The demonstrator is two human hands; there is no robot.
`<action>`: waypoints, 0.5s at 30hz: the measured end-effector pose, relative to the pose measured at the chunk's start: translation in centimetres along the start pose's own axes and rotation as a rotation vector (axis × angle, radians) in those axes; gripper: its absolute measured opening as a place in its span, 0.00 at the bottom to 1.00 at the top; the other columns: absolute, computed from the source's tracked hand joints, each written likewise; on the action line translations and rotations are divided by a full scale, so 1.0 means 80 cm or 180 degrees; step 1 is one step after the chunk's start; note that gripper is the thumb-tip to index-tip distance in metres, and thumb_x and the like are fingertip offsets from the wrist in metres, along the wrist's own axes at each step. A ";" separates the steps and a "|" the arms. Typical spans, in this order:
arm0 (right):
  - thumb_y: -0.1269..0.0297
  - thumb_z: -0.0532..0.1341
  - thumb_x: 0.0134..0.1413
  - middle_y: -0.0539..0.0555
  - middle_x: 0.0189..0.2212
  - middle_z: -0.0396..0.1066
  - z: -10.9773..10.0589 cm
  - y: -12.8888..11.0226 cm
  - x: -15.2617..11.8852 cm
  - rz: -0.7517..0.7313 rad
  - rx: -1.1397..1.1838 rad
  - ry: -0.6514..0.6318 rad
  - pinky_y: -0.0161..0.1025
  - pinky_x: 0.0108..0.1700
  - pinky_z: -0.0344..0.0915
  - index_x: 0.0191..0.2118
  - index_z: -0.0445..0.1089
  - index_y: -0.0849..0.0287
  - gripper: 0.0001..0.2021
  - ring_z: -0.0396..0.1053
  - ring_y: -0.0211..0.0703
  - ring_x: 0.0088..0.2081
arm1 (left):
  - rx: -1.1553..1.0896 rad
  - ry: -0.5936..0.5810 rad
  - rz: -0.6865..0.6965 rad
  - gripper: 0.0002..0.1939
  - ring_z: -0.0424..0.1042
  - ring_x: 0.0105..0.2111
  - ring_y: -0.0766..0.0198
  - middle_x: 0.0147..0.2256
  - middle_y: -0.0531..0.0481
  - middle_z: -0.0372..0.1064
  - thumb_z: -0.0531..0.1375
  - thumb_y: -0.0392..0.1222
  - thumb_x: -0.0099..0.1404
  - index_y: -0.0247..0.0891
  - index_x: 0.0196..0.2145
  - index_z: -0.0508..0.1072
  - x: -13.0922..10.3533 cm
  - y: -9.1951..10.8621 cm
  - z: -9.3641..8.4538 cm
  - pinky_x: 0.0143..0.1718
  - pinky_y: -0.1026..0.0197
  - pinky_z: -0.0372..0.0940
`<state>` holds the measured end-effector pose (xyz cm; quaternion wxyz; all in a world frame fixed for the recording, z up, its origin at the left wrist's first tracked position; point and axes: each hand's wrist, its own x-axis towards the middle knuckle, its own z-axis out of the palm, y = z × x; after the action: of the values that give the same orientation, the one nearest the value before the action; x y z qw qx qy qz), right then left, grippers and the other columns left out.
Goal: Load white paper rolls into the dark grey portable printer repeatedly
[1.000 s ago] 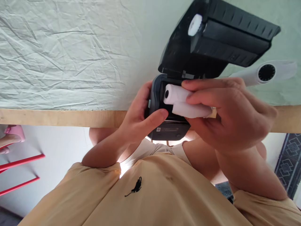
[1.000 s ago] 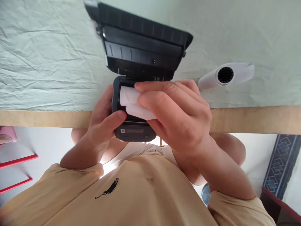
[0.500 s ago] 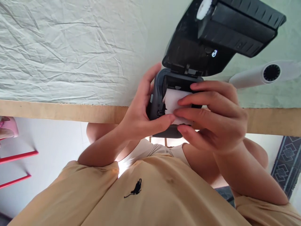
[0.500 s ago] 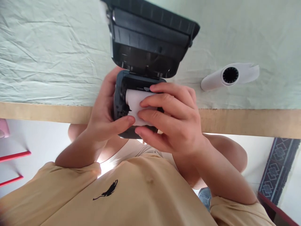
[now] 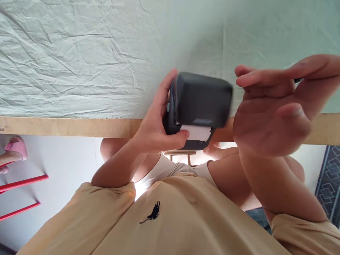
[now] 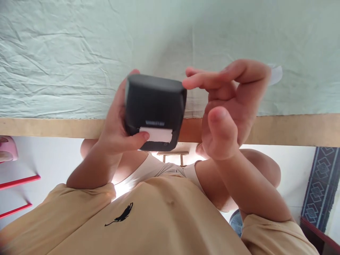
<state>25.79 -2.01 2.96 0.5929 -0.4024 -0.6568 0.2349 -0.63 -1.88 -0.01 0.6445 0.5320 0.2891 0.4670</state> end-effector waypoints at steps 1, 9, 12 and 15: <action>0.31 0.61 0.82 0.54 0.57 0.83 -0.003 0.002 -0.002 0.0146 0.0040 -0.0043 0.69 0.63 0.86 0.67 0.77 0.27 0.20 0.89 0.66 0.60 | -0.0015 -0.0007 -0.0036 0.65 0.88 0.59 0.48 0.72 0.46 0.83 0.86 0.56 0.58 0.61 0.88 0.68 -0.002 0.003 0.002 0.57 0.49 0.85; 0.29 0.60 0.83 0.58 0.69 0.83 0.010 -0.014 -0.015 0.0312 -0.0251 -0.1046 0.64 0.59 0.88 0.83 0.63 0.32 0.34 0.85 0.63 0.61 | -0.0047 0.0567 -0.0831 0.50 0.90 0.59 0.44 0.67 0.46 0.86 0.82 0.55 0.72 0.58 0.85 0.69 -0.013 0.066 0.038 0.59 0.45 0.88; 0.31 0.60 0.84 0.58 0.67 0.83 0.009 -0.014 -0.013 0.0347 -0.0212 -0.1113 0.62 0.54 0.87 0.82 0.63 0.34 0.32 0.84 0.61 0.57 | 0.0070 0.0715 -0.0888 0.49 0.89 0.54 0.46 0.64 0.48 0.88 0.83 0.54 0.70 0.60 0.82 0.73 -0.012 0.067 0.039 0.54 0.45 0.88; 0.35 0.65 0.80 0.57 0.68 0.82 0.006 -0.011 -0.013 0.0408 -0.0219 -0.1152 0.59 0.52 0.87 0.81 0.64 0.35 0.33 0.83 0.59 0.54 | 0.0127 0.0727 -0.0874 0.47 0.89 0.52 0.47 0.62 0.49 0.89 0.83 0.53 0.70 0.61 0.81 0.75 -0.012 0.055 0.032 0.52 0.46 0.87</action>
<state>25.08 -3.25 2.92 0.4348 -0.4146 -0.7334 0.3180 -0.12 -3.81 4.76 0.6545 0.4436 0.4396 0.4261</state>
